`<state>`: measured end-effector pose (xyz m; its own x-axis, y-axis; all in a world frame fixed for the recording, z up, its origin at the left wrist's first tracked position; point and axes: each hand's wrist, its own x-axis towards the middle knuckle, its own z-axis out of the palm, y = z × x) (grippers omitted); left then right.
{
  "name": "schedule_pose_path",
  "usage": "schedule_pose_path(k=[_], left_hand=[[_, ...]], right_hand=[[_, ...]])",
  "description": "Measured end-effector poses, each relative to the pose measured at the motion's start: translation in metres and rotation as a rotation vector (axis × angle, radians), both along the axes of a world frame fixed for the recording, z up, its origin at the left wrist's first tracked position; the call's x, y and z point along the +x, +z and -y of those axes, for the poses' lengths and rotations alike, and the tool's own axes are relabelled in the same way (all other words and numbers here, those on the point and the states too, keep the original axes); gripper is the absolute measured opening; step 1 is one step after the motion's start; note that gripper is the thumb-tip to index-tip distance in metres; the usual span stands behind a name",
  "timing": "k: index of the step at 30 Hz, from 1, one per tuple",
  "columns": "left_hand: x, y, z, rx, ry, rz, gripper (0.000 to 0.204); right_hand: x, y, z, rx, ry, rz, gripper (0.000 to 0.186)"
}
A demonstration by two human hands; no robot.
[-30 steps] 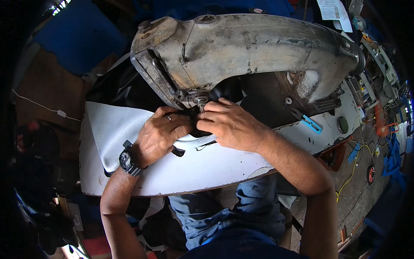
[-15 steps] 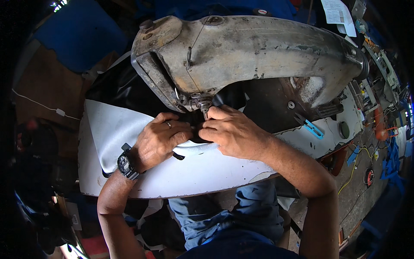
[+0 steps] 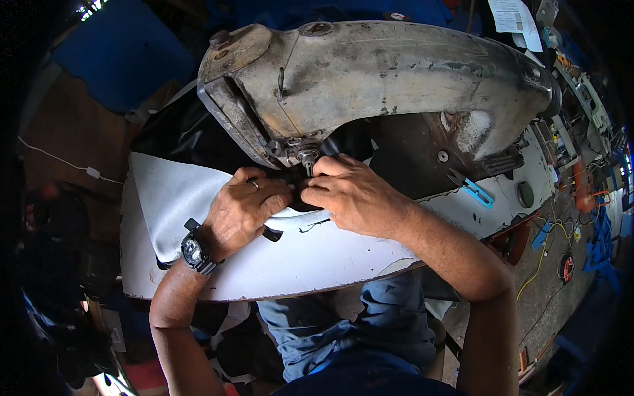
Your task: The person sews a black vinyl or leather cover using an industrial sewing machine.
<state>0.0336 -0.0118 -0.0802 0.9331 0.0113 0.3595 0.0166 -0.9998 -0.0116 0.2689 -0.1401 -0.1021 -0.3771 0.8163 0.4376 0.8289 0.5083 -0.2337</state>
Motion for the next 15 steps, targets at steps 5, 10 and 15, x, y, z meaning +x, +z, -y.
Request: schedule_pose_path(k=[5,10,15], left_hand=[[0.002,-0.004,0.003,0.038,0.031,0.011,0.023],[0.004,-0.006,0.008,0.100,0.049,0.032,0.023],[0.006,-0.006,0.013,0.121,0.063,0.030,0.029]], right_hand=[[0.002,-0.003,-0.001,0.005,-0.014,0.024,0.033],[0.001,-0.004,-0.001,0.026,-0.024,0.038,0.031],[-0.005,-0.002,0.002,0.039,0.019,0.075,0.027]])
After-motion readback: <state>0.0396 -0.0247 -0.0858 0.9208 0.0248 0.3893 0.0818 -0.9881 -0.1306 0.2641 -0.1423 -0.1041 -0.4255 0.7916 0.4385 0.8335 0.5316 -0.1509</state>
